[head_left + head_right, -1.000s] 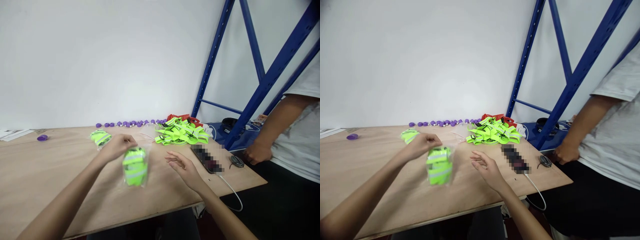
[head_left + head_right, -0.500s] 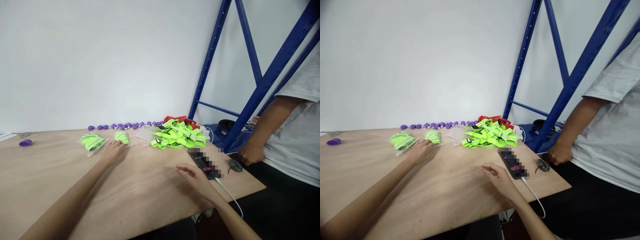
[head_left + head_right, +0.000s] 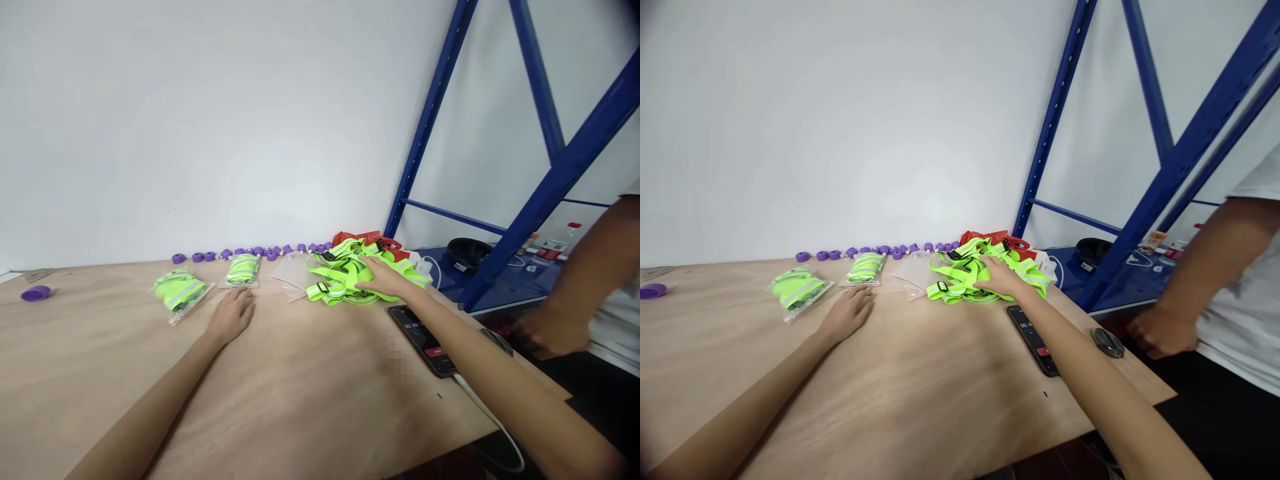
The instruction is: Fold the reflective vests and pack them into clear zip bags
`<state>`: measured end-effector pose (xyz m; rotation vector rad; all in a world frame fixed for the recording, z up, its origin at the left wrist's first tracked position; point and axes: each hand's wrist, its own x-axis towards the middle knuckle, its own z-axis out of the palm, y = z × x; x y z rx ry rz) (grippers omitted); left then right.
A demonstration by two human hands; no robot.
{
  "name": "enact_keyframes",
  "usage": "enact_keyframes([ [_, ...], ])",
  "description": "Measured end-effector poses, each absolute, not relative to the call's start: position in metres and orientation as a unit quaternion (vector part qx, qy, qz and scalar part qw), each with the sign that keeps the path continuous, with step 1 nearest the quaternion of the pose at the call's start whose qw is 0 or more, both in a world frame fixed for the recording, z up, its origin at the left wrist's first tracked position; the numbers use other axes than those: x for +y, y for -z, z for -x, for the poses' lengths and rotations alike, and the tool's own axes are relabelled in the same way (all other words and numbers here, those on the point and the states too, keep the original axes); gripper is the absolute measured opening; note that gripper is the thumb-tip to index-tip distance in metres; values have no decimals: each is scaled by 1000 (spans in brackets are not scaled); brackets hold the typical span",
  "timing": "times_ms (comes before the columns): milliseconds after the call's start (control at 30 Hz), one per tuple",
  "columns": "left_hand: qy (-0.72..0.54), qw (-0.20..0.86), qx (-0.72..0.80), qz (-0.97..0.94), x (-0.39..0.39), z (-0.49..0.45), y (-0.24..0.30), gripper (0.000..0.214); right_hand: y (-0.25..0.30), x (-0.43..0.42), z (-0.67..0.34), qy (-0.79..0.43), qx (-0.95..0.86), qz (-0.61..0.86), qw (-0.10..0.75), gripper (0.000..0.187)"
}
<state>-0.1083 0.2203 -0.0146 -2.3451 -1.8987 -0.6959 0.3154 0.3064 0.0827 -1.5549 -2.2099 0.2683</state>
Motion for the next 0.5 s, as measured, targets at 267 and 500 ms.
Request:
enact_keyframes([
  [267, 247, -25, -608, 754, 223, 110, 18, 30, -102, 334, -309, -90, -800, 583, 109, 29],
  [500, 289, -61, -604, 740, 221, 109, 16, 28, -186, 346, -306, -62, -780, 567, 257, 30],
])
